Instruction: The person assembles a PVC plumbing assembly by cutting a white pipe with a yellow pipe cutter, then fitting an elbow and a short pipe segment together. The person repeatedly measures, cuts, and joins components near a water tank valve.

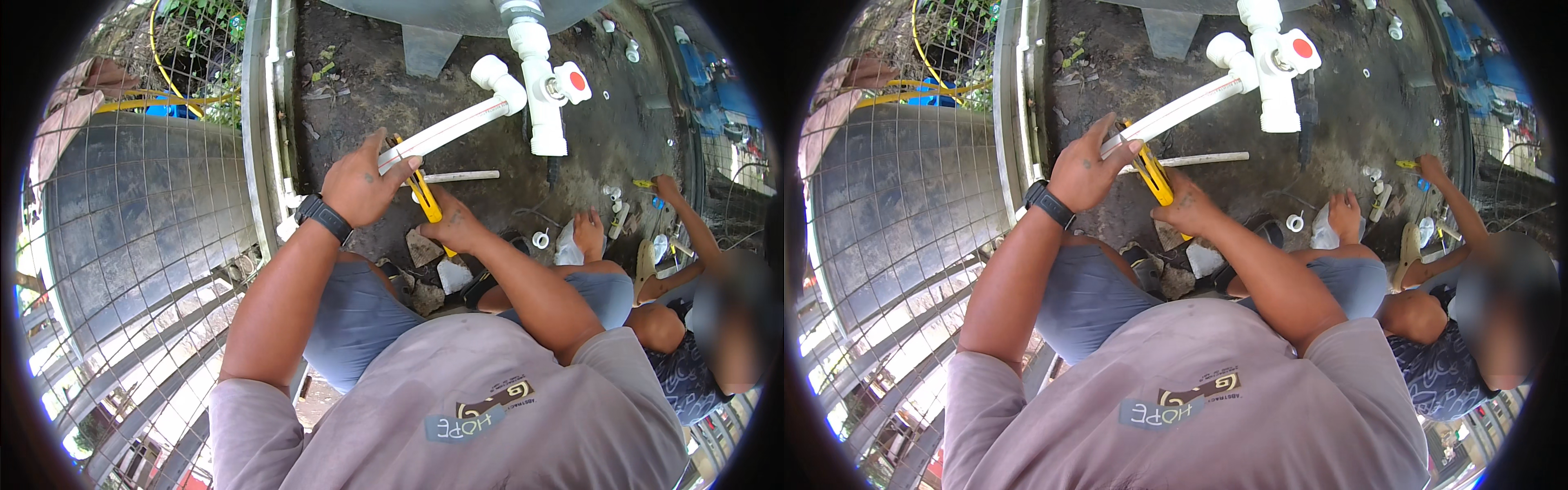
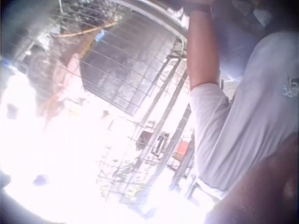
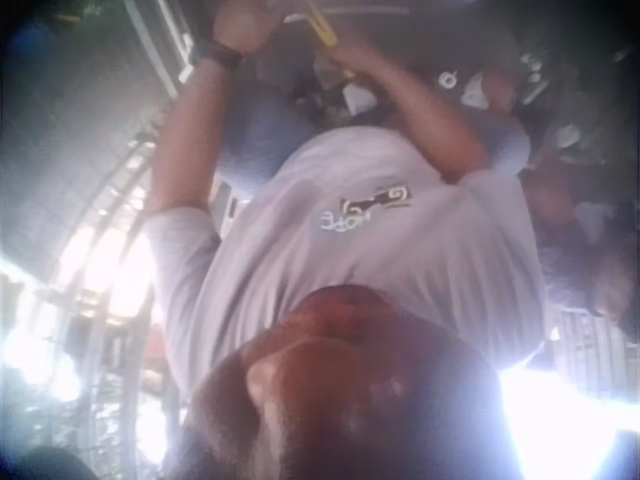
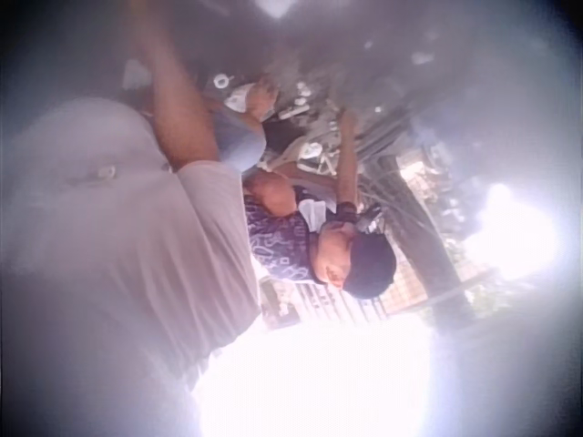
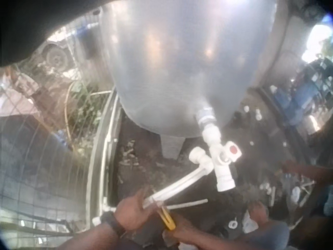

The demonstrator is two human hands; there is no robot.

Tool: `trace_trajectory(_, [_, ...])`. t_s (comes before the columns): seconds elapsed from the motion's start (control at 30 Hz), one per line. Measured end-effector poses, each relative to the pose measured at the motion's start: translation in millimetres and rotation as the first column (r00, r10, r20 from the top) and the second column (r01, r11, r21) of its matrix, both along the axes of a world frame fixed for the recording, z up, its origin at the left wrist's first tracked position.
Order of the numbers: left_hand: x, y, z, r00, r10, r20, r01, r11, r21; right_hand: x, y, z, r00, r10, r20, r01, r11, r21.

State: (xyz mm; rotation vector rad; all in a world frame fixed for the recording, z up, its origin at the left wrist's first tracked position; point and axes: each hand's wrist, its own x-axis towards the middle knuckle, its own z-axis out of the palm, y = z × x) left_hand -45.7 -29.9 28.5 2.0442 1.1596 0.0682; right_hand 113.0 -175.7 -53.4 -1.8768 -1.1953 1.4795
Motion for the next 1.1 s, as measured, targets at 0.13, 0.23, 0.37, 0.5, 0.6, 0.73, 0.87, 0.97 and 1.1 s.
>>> trace_trajectory(0.13, [3.0, -0.1, 3.3, 0.999, -0.008, -0.038, 0.006, 0.998, -0.058, 1.7, -0.4, -6.0, 0.999, 0.025, -0.044, -0.024, 1.000, 0.012])
trace_trajectory(0.23, [4.3, 0.2, 6.4, 0.997, -0.014, -0.071, 0.012, 0.999, -0.038, 6.7, -1.5, -8.2, 0.995, 0.041, -0.094, -0.037, 0.999, 0.035])
trace_trajectory(0.37, [1.6, -3.4, -2.0, 1.000, -0.006, -0.024, 0.008, 0.997, 0.081, 7.8, 0.5, -2.8, 0.996, 0.054, -0.069, -0.052, 0.998, 0.038])
trace_trajectory(0.5, [3.8, -0.7, 3.8, 0.997, -0.019, -0.070, 0.019, 1.000, -0.005, 8.8, -0.5, -0.7, 0.997, 0.069, -0.041, -0.068, 0.997, 0.030])
trace_trajectory(0.6, [4.0, 0.4, 5.5, 0.998, -0.021, -0.062, 0.021, 1.000, -0.012, 8.6, 0.2, 2.6, 0.998, 0.059, -0.030, -0.057, 0.997, 0.058])
trace_trajectory(0.73, [3.3, 2.2, 2.1, 0.999, -0.003, -0.042, 0.002, 1.000, -0.024, 7.4, 0.8, 4.4, 0.999, 0.045, 0.003, -0.045, 0.999, 0.008])
trace_trajectory(0.87, [1.5, 4.3, -1.3, 1.000, -0.005, -0.009, 0.005, 0.998, -0.059, -1.3, -2.7, 2.9, 0.999, -0.020, 0.051, 0.022, 0.999, -0.035])
trace_trajectory(0.97, [0.2, 7.6, -9.1, 1.000, 0.014, -0.017, -0.015, 0.997, -0.075, -3.9, -1.7, 7.3, 0.998, -0.040, 0.049, 0.043, 0.997, -0.064])
trace_trajectory(1.1, [1.0, 12.7, -11.8, 0.999, 0.013, -0.038, -0.018, 0.990, -0.138, -4.3, 0.7, 17.7, 0.998, -0.022, 0.051, 0.027, 0.995, -0.094])
